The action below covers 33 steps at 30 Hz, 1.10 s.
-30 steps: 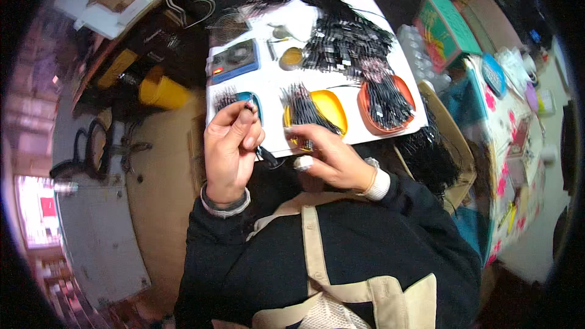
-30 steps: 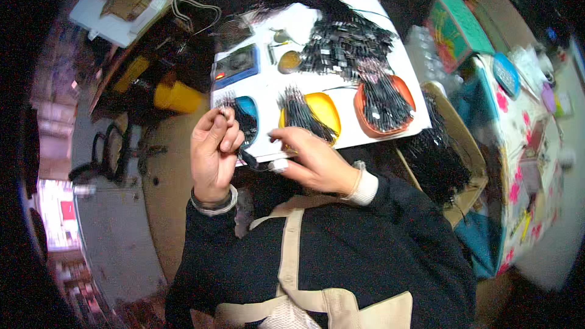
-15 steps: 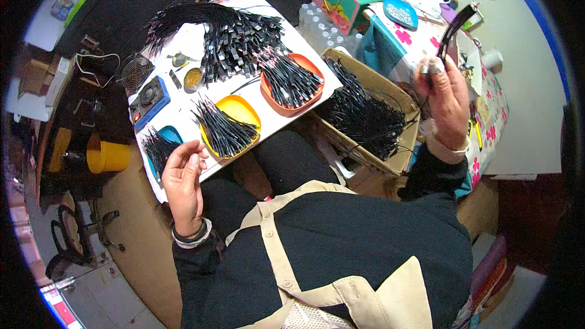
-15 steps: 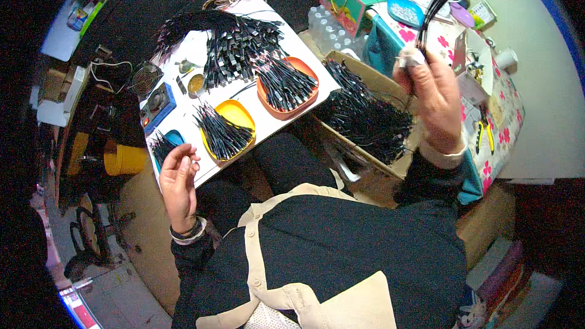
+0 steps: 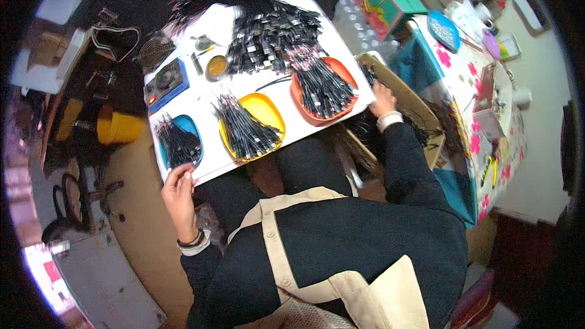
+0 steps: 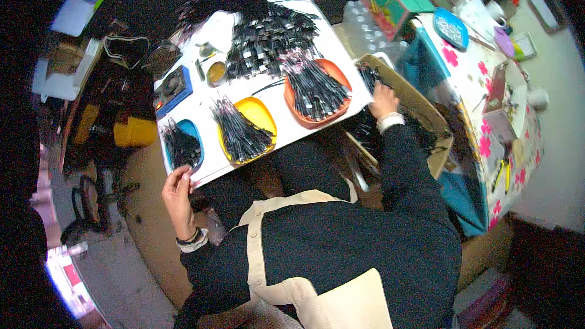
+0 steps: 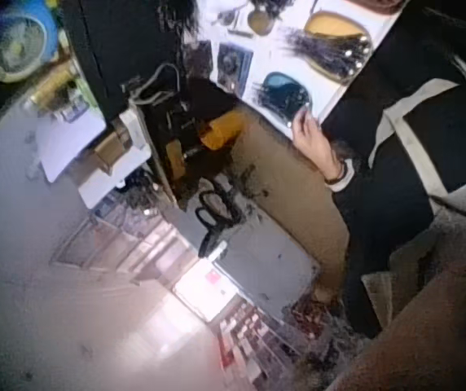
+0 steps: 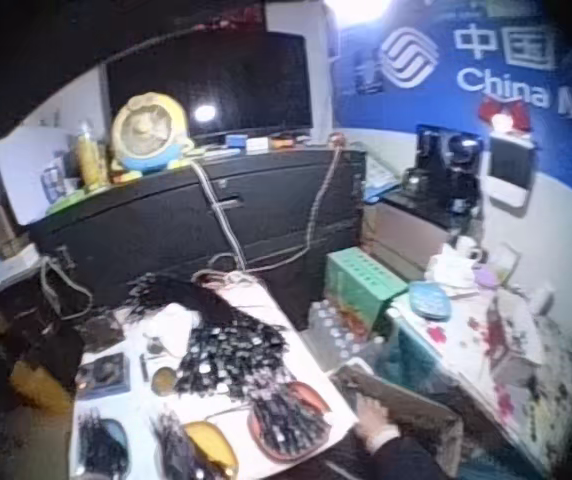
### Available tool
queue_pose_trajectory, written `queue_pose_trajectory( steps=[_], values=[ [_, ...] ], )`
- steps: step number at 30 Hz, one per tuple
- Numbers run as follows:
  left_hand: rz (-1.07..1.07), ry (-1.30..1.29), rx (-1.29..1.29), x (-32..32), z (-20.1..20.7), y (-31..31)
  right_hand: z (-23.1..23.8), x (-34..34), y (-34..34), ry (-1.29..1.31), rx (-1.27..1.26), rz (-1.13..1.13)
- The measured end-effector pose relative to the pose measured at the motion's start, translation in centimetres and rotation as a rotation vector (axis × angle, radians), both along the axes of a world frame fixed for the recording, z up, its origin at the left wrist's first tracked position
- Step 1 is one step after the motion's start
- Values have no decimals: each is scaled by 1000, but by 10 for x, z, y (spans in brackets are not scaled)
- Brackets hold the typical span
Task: The person repeatedly picks black cable-like items from a tray, attaches small components to their ends, and places the finished items into separate colored trays. The process is repeated continuously throughout the clip.
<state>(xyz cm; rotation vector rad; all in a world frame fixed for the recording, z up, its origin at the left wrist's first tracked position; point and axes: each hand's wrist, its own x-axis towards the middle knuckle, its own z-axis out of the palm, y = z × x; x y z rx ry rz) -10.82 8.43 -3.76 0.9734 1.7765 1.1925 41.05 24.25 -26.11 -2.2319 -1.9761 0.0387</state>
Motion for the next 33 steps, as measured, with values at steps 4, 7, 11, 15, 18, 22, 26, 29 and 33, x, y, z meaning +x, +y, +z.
queue_pose_trajectory(
  steps=[4, 7, 11, 15, 18, 22, 26, 29, 33],
  values=[
    [-32, 393, 121, -13, 1, 20, -18, 33, 22, 14, -186, -115],
    [-6, 749, 164, -23, -4, 43, -42, 51, 31, -38, -261, -107],
    [-8, 1017, 142, -29, -15, 85, -59, 66, 24, 108, 27, 41],
    [-65, 1302, -67, -29, -28, 113, -11, 61, -6, 337, 262, -169],
    [-81, 1333, -134, -32, -33, 117, 58, 26, -42, 572, 465, -201],
    [-5, 1219, -150, -39, -40, 119, 151, -58, -71, 780, 575, -53],
    [42, 967, -63, -51, -42, 113, 204, -154, -71, 862, 255, 338],
    [175, 775, 84, -57, -40, 106, 208, -215, -53, 885, 85, 593],
    [290, 391, 370, -57, -26, 90, 185, -272, -19, 612, -35, 551]
  ],
)
